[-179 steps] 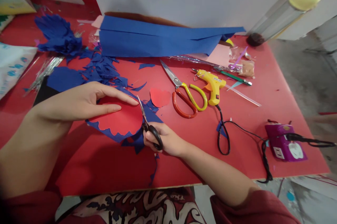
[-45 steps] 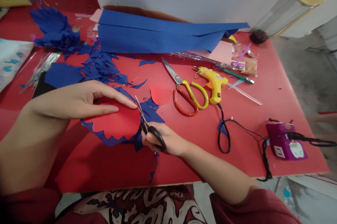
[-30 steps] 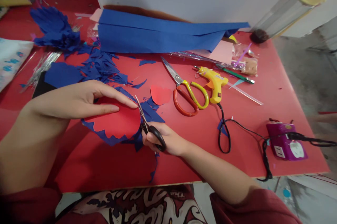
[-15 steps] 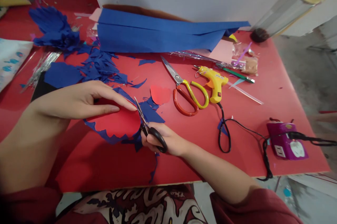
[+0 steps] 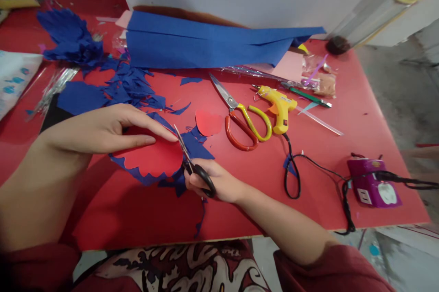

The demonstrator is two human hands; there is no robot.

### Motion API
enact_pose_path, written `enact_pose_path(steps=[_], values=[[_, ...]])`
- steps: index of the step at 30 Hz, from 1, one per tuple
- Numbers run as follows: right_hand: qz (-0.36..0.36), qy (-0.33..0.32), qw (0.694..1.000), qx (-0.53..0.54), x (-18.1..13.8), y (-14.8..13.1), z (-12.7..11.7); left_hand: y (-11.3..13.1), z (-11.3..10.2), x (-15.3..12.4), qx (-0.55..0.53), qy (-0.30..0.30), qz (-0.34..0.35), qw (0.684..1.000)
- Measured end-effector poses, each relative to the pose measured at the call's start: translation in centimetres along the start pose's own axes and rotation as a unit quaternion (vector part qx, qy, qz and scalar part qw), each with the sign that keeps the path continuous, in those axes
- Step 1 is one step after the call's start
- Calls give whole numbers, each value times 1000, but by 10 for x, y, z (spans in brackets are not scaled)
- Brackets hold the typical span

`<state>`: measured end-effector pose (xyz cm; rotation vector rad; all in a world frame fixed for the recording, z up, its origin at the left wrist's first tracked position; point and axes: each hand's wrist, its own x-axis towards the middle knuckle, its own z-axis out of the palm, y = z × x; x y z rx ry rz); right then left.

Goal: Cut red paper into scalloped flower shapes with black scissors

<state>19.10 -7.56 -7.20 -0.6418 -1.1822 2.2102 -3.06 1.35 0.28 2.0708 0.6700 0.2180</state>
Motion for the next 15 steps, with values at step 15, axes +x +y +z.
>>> enact_pose_path(steps=[15], values=[[1,-7,1000,4,0,-1,1,1,-1,1,9,-21,1,1000]])
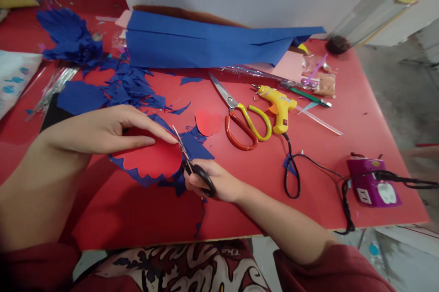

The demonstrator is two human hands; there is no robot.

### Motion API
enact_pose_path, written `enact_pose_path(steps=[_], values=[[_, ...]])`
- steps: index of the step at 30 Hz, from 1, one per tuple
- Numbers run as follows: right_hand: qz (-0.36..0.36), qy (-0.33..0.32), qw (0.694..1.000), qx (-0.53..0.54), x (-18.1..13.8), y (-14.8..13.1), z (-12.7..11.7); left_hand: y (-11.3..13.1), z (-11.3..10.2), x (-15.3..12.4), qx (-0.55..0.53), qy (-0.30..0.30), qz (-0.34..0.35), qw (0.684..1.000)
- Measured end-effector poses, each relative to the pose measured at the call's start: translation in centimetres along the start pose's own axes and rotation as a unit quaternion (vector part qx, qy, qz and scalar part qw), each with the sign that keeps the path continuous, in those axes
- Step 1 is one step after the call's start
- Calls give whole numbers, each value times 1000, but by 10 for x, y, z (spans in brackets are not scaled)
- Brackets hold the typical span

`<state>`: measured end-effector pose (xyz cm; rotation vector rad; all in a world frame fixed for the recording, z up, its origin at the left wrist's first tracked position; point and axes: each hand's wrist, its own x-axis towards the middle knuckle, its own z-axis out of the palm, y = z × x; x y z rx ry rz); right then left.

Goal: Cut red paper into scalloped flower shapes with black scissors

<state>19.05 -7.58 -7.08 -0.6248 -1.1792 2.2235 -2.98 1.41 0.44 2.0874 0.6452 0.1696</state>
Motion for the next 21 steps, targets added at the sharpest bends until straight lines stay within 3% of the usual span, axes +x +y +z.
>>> enact_pose_path(steps=[21], values=[[5,0,1000,20,0,2,0,-1,0,-1,-12,-10,1,1000]])
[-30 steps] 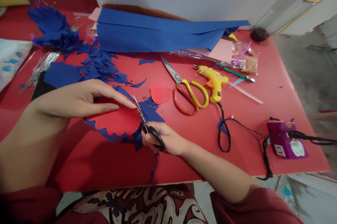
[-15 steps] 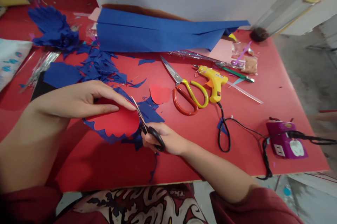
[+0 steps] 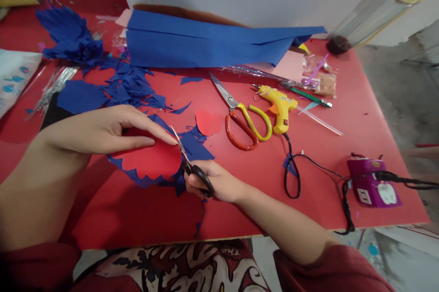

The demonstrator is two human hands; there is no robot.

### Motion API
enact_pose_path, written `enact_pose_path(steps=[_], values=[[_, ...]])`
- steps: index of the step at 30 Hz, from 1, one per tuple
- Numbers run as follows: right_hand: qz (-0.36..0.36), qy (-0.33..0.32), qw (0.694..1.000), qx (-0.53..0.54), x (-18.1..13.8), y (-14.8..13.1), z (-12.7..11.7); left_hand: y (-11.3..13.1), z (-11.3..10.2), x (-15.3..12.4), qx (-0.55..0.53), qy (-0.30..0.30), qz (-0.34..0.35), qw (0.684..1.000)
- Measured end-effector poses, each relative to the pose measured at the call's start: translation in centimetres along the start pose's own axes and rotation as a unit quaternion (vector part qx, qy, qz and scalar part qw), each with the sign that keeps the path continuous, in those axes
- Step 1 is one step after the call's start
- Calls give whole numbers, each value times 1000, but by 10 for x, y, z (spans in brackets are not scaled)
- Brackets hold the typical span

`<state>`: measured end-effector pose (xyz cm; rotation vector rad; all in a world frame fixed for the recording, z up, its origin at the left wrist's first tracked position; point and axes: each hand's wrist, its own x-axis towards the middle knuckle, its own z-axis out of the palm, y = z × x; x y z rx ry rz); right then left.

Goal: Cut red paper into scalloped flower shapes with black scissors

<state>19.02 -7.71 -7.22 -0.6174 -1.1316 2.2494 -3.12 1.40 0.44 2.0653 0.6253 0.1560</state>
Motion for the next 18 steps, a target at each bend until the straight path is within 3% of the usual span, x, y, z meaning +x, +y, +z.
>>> enact_pose_path(steps=[18], values=[[13,-18,1000,4,-1,-2,-1,3,0,1,1,-22,1,1000]])
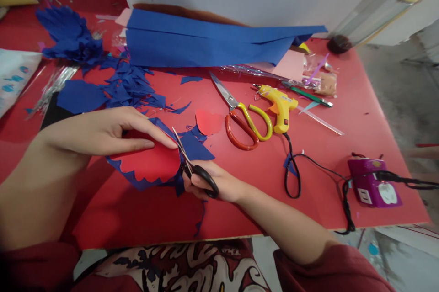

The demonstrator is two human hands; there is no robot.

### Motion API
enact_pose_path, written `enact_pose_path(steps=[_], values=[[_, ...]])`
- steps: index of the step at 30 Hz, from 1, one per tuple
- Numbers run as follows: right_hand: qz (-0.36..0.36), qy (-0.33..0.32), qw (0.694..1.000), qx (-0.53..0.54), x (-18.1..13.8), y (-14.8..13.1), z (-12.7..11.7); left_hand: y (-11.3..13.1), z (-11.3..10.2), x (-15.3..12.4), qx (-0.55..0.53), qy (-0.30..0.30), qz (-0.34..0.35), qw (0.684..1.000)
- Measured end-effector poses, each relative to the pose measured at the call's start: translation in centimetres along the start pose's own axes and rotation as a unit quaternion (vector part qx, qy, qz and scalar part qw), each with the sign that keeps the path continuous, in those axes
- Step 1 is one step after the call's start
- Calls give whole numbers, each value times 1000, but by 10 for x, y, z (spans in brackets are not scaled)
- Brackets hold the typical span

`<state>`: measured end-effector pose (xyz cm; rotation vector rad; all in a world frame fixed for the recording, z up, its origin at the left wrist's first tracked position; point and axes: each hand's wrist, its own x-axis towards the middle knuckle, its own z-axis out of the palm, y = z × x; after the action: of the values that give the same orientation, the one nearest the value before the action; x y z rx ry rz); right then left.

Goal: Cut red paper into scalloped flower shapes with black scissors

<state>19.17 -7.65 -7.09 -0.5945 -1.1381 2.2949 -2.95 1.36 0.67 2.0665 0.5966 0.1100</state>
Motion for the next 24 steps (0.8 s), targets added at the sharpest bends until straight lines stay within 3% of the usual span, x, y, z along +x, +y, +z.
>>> enact_pose_path(steps=[24], values=[[22,16,1000,-2,1,1,2,-2,-2,0,-6,-10,9,1000]])
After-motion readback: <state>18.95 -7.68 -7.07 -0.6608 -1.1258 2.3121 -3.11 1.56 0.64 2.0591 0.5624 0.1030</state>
